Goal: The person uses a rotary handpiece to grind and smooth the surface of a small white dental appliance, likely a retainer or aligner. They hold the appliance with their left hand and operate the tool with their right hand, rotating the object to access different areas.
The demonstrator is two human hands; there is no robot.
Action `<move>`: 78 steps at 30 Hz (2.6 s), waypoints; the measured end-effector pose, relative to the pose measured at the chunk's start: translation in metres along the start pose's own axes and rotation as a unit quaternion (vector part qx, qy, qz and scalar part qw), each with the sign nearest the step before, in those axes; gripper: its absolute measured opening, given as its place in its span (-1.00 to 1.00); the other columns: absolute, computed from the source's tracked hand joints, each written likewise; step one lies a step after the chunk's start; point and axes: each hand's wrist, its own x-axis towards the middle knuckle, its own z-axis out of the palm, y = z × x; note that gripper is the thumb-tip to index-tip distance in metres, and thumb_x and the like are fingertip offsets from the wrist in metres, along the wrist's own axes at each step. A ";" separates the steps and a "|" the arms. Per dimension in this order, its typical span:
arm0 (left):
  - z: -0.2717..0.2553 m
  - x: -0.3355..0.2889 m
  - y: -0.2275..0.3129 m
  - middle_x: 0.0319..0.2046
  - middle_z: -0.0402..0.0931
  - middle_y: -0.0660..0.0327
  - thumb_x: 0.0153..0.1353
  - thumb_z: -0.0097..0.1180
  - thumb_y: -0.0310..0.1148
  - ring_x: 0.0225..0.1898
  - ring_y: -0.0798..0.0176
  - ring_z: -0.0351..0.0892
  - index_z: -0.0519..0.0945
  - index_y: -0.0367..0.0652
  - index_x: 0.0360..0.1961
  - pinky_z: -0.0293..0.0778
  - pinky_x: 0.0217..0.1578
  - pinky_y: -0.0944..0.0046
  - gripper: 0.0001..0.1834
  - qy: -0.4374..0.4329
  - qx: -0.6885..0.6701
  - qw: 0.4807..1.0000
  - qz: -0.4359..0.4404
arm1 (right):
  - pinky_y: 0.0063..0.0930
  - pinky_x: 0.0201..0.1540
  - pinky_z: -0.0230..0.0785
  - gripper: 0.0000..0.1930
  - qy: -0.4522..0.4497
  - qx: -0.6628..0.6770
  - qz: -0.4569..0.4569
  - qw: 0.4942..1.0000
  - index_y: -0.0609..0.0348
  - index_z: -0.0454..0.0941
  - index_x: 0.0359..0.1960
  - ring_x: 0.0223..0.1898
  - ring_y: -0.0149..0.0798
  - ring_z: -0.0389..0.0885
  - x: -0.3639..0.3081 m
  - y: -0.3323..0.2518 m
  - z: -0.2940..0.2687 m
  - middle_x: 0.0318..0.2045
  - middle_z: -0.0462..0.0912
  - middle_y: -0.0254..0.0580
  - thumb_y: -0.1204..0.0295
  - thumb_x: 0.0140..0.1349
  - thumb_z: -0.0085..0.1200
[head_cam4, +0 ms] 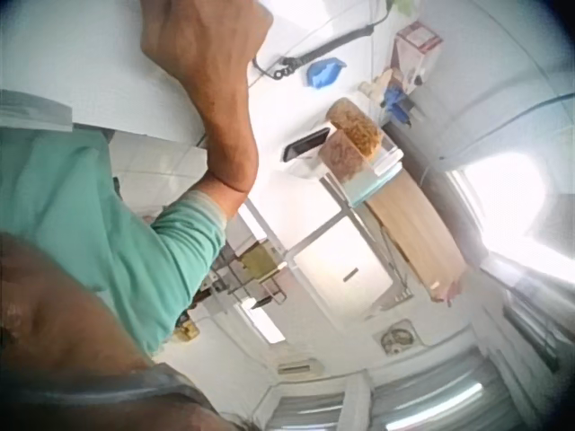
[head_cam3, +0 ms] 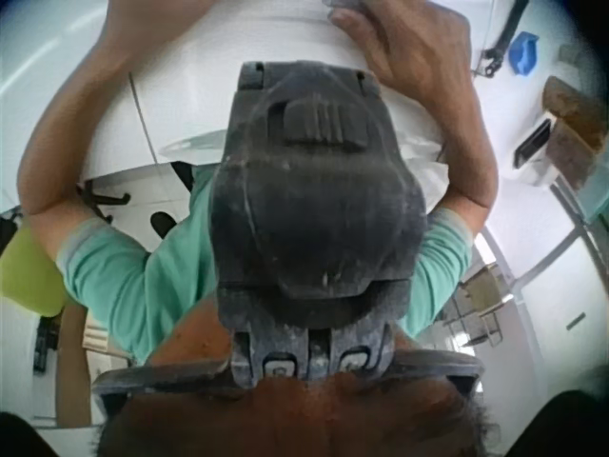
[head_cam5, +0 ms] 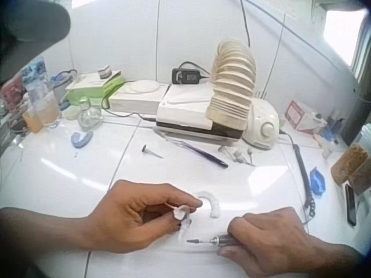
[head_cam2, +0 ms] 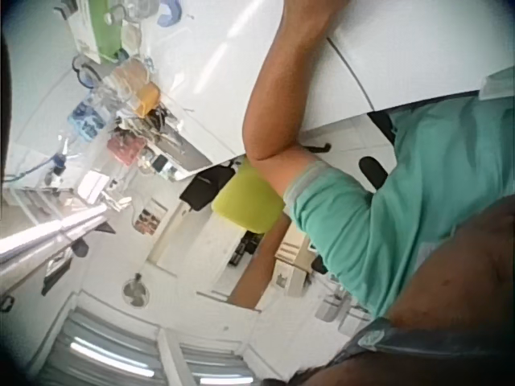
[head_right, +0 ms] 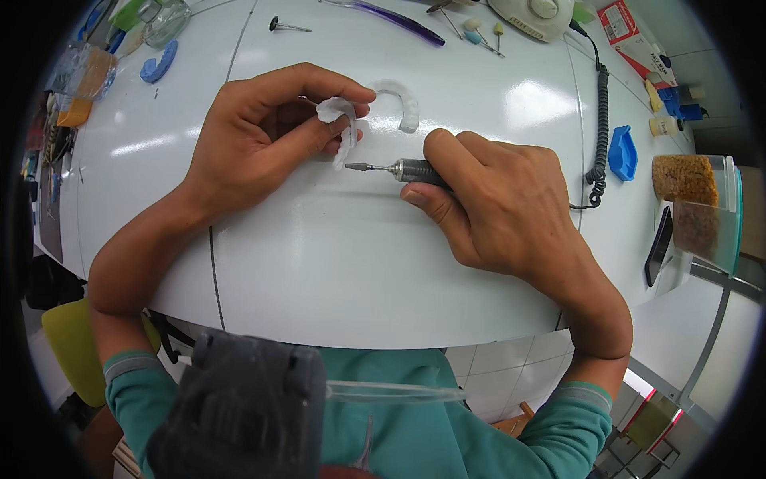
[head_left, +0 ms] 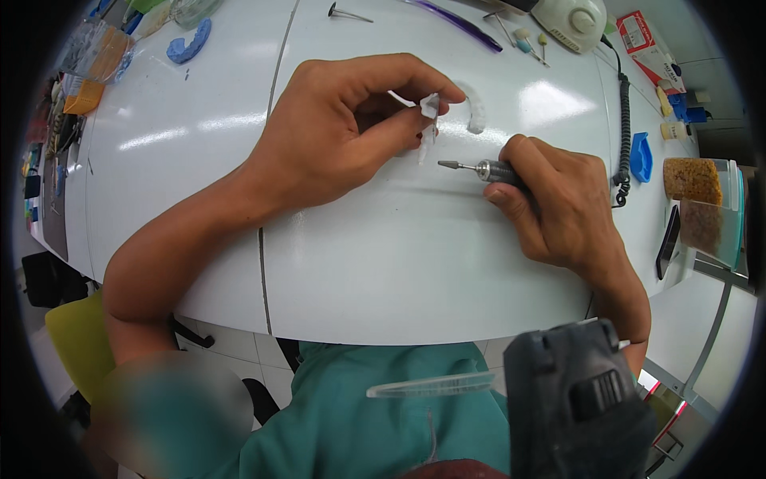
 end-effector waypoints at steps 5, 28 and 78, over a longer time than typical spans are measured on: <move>-0.001 -0.005 -0.001 0.03 0.71 0.11 0.37 0.05 -0.76 0.00 0.39 0.71 0.67 -0.32 0.16 0.67 -0.03 0.39 -0.60 -0.011 -0.007 1.000 0.004 | -0.17 -0.55 0.26 -0.66 0.002 -0.001 -0.014 1.000 0.13 0.44 -0.35 -0.59 -0.05 0.53 -0.001 -0.001 0.002 -0.58 0.49 -0.21 0.17 0.38 0.27; -0.002 -0.002 -0.002 0.00 0.68 0.13 0.31 0.01 -0.80 0.02 0.34 0.73 0.70 -0.31 0.12 0.73 0.05 0.36 -0.57 -0.016 0.011 1.000 0.008 | -0.21 -0.56 0.30 -0.67 -0.001 -0.032 -0.001 0.999 0.10 0.47 -0.32 -0.61 -0.10 0.52 -0.002 -0.003 0.002 -0.59 0.50 -0.24 0.15 0.41 0.25; -0.004 0.000 0.003 -0.11 0.69 0.12 0.35 0.23 -0.67 0.04 0.36 0.71 0.55 -0.32 -0.13 0.74 -0.01 0.34 -0.86 -0.065 0.052 0.996 0.014 | -0.17 -0.55 0.32 -0.70 0.001 0.012 0.057 0.998 0.11 0.49 -0.29 -0.64 -0.01 0.55 -0.003 -0.001 -0.003 -0.58 0.60 -0.16 0.16 0.46 0.18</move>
